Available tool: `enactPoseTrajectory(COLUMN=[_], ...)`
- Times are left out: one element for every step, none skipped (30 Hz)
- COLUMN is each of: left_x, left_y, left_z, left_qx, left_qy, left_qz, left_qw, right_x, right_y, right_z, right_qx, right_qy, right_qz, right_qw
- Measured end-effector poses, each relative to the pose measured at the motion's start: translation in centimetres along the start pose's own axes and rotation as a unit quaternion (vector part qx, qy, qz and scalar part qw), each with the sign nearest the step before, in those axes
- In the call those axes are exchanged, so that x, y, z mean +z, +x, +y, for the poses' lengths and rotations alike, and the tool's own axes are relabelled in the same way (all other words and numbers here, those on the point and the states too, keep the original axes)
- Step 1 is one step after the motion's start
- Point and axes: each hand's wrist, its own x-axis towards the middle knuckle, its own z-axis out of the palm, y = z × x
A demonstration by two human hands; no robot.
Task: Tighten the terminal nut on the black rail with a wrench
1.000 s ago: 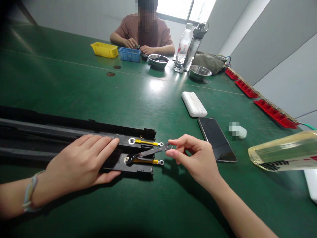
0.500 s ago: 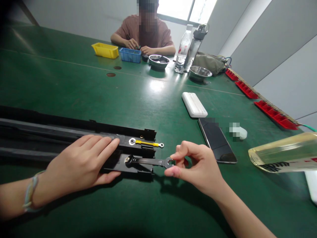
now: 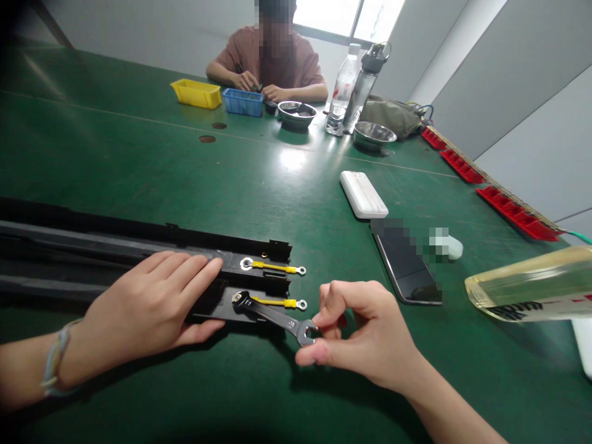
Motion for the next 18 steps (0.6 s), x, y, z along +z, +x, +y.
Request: enactPoseTrajectory(left_x=[0.0,0.0,0.0,-0.1,-0.1,-0.1,-0.1,-0.2,-0.2,-0.2,-0.2,-0.2,-0.2,-0.2,-0.1,-0.1,0.0,0.0], left_y=[0.0,0.0,-0.1,-0.1,-0.2,-0.2,-0.3,-0.3,-0.3,-0.4,-0.4,-0.4,-0.4,-0.4,-0.5,-0.5,-0.5,-0.5], left_z=[0.0,0.0,0.0,0.0,0.0,0.0,0.0,0.0,0.0,0.0,0.0,0.0,0.0,0.0,-0.1,-0.1,-0.1,-0.1], left_qx=[0.001,0.001,0.001,0.001,0.002,0.002,0.003,0.003,0.003,0.003,0.001,0.002,0.001,0.002,0.001,0.001,0.000,0.000], left_qy=[0.001,0.002,0.004,0.005,0.007,0.007,0.007,0.007,0.007,0.007,0.008,0.007,0.007,0.005,0.007,0.007,0.007,0.007], left_qz=[0.000,0.001,0.001,0.001,0.002,0.002,0.003,0.005,0.005,0.005,0.003,0.002,0.003,0.005,0.005,0.004,0.004,0.002], left_qw=[1.000,1.000,1.000,1.000,1.000,1.000,1.000,1.000,1.000,1.000,1.000,1.000,1.000,1.000,1.000,1.000,1.000,1.000], right_x=[0.0,-0.1,-0.1,-0.2,-0.3,-0.4,-0.5,-0.6,-0.6,-0.7,-0.7,-0.6,-0.5,-0.4,-0.3,-0.2,-0.1,0.0], right_y=[0.0,0.1,0.1,0.2,0.2,0.2,0.2,0.2,0.2,0.3,0.3,0.4,0.5,0.6,0.8,0.9,1.1,1.2], right_z=[0.0,0.0,0.0,0.0,0.0,0.0,0.1,0.1,0.2,0.2,0.2,0.2,0.3,0.3,0.4,0.6,0.8,1.0], right_qx=[0.001,0.002,0.006,0.013,0.022,0.032,0.042,0.051,0.059,0.066,0.073,0.080,0.087,0.093,0.099,0.104,0.112,0.120], right_qy=[0.000,0.000,-0.003,-0.007,-0.011,-0.017,-0.024,-0.034,-0.042,-0.049,-0.054,-0.057,-0.059,-0.059,-0.058,-0.052,-0.038,-0.015], right_qz=[0.002,0.006,0.012,0.019,0.028,0.038,0.050,0.061,0.072,0.083,0.093,0.101,0.108,0.113,0.119,0.123,0.125,0.126], right_qw=[1.000,1.000,1.000,1.000,0.999,0.999,0.998,0.996,0.995,0.993,0.992,0.990,0.989,0.987,0.986,0.986,0.985,0.985])
